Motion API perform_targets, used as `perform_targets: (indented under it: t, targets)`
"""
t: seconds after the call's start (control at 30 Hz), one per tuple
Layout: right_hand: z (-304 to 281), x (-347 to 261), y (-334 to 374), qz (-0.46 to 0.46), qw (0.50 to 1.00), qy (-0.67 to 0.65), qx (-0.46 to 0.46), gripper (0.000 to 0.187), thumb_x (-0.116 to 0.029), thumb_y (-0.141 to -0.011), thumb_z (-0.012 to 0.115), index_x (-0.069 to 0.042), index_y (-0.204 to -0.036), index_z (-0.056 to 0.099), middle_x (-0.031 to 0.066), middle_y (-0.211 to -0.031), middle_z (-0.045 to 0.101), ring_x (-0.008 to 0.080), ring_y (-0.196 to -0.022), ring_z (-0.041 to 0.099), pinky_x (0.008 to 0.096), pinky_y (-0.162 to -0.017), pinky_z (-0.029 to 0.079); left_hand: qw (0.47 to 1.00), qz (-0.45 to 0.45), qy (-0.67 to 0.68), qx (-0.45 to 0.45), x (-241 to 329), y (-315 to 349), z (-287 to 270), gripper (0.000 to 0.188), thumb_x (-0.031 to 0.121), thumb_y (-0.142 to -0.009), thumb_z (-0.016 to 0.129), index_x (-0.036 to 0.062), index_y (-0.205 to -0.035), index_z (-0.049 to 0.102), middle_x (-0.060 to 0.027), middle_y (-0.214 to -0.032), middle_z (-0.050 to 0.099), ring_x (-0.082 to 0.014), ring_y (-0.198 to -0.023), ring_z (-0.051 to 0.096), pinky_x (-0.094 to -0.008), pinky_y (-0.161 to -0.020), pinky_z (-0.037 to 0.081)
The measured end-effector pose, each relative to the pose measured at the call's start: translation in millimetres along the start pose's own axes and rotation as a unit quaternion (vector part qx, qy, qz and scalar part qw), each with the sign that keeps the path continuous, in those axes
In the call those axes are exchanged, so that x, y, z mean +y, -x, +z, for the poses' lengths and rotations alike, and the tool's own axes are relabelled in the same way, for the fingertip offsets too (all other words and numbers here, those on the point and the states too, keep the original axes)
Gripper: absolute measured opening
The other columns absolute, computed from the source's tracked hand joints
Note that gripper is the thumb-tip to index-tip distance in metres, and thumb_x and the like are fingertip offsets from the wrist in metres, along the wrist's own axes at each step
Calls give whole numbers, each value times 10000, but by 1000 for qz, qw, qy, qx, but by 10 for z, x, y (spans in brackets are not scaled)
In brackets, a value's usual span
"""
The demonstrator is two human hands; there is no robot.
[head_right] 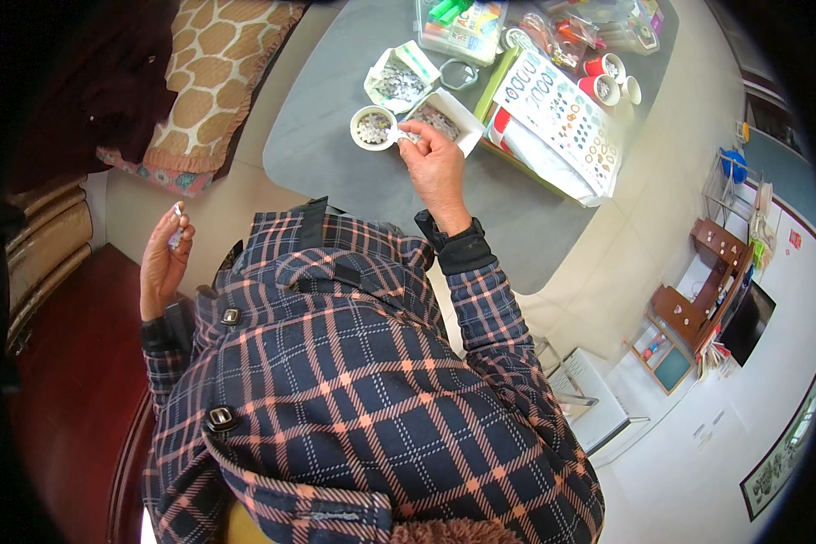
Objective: The person sits at a table and assembles a jigsaw puzzle by hand. They pick up individual white puzzle pieces, align them, and connect them into small clusters. The person occasionally places pieces into small bowls and continues building the puzzle on the table surface.
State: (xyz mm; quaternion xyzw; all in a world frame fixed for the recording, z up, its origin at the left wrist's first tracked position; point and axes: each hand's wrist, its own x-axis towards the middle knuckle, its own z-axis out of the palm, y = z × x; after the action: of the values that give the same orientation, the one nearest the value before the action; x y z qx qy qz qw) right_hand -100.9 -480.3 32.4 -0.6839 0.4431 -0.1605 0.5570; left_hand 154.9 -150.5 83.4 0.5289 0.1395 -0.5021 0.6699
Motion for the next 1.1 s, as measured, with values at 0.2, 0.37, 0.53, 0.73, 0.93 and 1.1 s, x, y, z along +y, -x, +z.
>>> perform_targets:
  t: [0.2, 0.37, 0.53, 0.73, 0.93, 1.1]
  targets:
    - [11, 6, -30, -22, 1000, 16, -14, 207, -60, -812, 670, -47, -1016, 705, -85, -576, 322, 28, -530, 318, 216, -494, 312, 999, 4, -36, -39, 4, 26, 104, 201, 138, -958, 564, 6, -1109, 581, -58, -903, 623, -123, -775, 568, -180, -636, 452]
    - [35, 28, -75, -33, 999, 3, -31, 255, -59, -804, 669, -47, -1058, 690, -77, -574, 327, 32, -531, 329, 220, -498, 323, 993, -2, -102, -51, 46, -101, 362, 150, 171, -959, 570, 41, -1030, 593, -28, -871, 614, -92, -753, 554, -174, -601, 408]
    - [-5, 7, -72, -52, 997, 53, -17, 304, -56, -799, 674, -34, -1102, 664, -73, -568, 374, 30, -533, 352, 219, -507, 343, 983, -19, -151, -105, 80, -259, 857, 135, 196, -946, 597, 63, -965, 587, -6, -820, 595, -66, -720, 542, -161, -593, 398]
    - [-134, -239, -5, -7, 998, -27, -48, 205, -93, -854, 674, -22, -1047, 675, -94, -623, 444, 21, -571, 388, 193, -540, 358, 949, -68, -244, -188, 50, -435, 1410, 107, 158, -945, 592, 66, -900, 564, 10, -770, 565, -37, -661, 529, -142, -522, 375]
    - [-50, -599, 105, -1, 988, -98, -122, 163, -126, -874, 676, -19, -996, 675, -69, -724, 569, 14, -647, 469, 173, -588, 395, 930, -86, -277, -226, -6, -618, 1724, 158, 187, -937, 617, 31, -931, 592, 1, -739, 575, -27, -610, 508, -131, -492, 363]
    - [5, -722, 111, 30, 975, -141, -170, 162, -153, -898, 660, -9, -971, 656, -37, -843, 621, 33, -739, 513, 187, -683, 432, 923, -93, -291, -234, -57, -704, 1909, 181, 198, -930, 631, 20, -938, 599, -5, -727, 579, -26, -580, 499, -130, -473, 364]
